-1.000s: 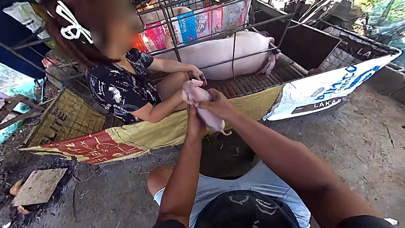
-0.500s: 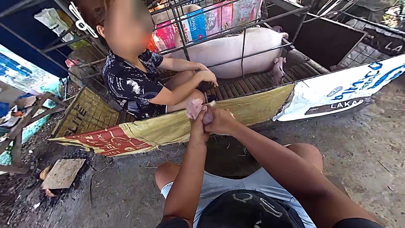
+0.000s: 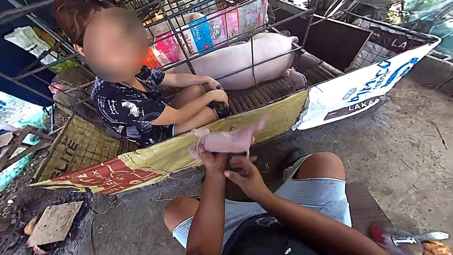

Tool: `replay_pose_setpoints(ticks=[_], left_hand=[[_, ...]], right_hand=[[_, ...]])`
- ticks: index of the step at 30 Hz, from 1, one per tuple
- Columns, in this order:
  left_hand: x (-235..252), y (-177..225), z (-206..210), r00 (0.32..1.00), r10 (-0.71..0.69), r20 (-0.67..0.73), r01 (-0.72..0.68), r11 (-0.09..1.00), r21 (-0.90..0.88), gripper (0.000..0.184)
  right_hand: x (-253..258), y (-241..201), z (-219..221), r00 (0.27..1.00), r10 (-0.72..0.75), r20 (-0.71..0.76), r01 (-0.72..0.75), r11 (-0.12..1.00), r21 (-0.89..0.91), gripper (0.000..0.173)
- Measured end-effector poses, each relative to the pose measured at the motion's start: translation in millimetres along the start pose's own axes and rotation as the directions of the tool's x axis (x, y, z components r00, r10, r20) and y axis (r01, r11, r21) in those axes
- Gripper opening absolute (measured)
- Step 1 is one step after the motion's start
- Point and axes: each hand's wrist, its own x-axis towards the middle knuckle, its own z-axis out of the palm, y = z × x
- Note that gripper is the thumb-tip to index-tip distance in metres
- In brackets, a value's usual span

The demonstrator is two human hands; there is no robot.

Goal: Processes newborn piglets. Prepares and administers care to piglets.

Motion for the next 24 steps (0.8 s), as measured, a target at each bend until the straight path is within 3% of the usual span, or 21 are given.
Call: replay_pose_setpoints(ticks=[1,3,6,8,13,16,18,19,21,22,23,24], left_hand=[[-3.0,-1.2,-3.0,0.997,-0.021,0.076,0.024,0.999,-0.04,0.04],[-7.9,-8.4,-4.3,0.977,-0.017,0.211,0.032,0.997,-0.065,0.046],[-27.5,-23.4,1.7,0.987,0.018,0.158,-0.005,0.997,-0.083,0.041],[-30.7,-24.9,-1.8,0.983,-0.008,0.181,0.028,0.993,-0.113,0.046],[-33.1,-18.2,-10.1,0.951,-0.084,0.297,0.125,0.985,-0.122,0.044],[-44.1,-14.9,-20.8,0.947,-0.204,0.25,0.185,0.978,0.097,0.065],[-63.9,-3.7,-26.2,0.893,-0.413,0.18,0.281,0.823,0.493,0.087],[-74.1,7.3,-27.6,0.818,-0.555,0.151,0.292,0.627,0.722,0.087],[-87.4,34.3,-14.2,0.664,-0.748,0.014,0.143,0.146,0.979,0.055],[-88.4,48.2,-4.7,0.657,-0.754,-0.019,0.042,0.012,0.999,0.041],[-86.2,60.6,3.9,0.727,-0.686,0.01,-0.036,-0.023,0.999,0.03],[-80.2,70.7,12.3,0.818,-0.571,0.075,-0.083,0.013,0.996,0.025]], right_hand=[[6.0,3.0,3.9,0.993,0.12,-0.006,-0.117,0.98,0.16,0.074],[25.3,9.7,19.0,0.983,0.18,-0.046,-0.136,0.867,0.48,0.087],[55.0,1.7,28.5,0.952,0.253,-0.17,-0.031,0.636,0.771,0.081],[70.5,-7.8,26.1,0.93,0.29,-0.225,0.012,0.589,0.808,0.066],[81.5,-17.7,20.0,0.921,0.19,-0.341,0.138,0.659,0.74,0.055],[87.3,-16.6,15.9,0.919,0.092,-0.383,0.221,0.685,0.694,0.06],[90.3,-18.7,10.7,0.921,0.04,-0.388,0.252,0.697,0.671,0.064],[92.3,-20.2,6.3,0.92,0.016,-0.391,0.263,0.714,0.648,0.062],[95.7,-18.7,-5.8,0.924,-0.044,-0.381,0.273,0.775,0.571,0.056],[96.7,-15.8,-12.7,0.927,-0.08,-0.367,0.271,0.818,0.507,0.053],[97.0,-12.0,-19.1,0.928,-0.114,-0.354,0.27,0.861,0.432,0.052],[96.1,-8.4,-23.8,0.928,-0.14,-0.346,0.27,0.892,0.363,0.052]])
